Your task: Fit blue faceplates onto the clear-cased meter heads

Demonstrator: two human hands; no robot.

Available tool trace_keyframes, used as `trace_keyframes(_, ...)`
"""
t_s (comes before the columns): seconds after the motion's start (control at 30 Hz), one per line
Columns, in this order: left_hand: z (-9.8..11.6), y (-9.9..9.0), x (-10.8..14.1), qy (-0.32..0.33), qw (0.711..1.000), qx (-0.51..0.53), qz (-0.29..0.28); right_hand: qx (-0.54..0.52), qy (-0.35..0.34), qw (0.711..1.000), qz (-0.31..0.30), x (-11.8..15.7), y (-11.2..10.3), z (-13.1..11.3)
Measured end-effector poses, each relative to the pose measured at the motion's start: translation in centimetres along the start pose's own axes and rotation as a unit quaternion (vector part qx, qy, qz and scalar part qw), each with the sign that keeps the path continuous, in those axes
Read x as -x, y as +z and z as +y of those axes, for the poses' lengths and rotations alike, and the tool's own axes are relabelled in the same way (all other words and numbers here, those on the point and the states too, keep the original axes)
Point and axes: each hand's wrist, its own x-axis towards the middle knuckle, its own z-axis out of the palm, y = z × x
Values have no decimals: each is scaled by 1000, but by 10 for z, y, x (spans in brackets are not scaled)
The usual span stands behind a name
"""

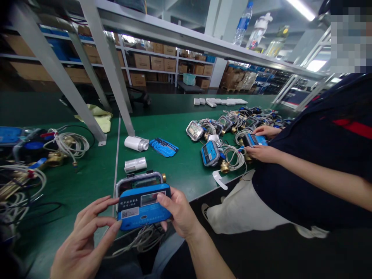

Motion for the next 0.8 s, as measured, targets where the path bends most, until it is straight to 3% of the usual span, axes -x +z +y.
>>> trace_keyframes(0.17,4,0,-3,-38,997,-6,61,23,-24,998,62,-1,-10,1)
trace_keyframes(0.33,10,5,-3,-54,993,-23,99,154,-147,964,158,-2,-9,9)
trace_keyframes(0.53,17,7,1,-74,990,-49,106,103,-112,971,184,-3,-3,16)
trace_keyframes(0.63,18,10,2,-101,986,-58,118,143,-109,967,183,-2,-2,18)
trace_keyframes(0.8,16,15,-2,-141,983,-43,110,319,-240,886,237,-2,-2,22)
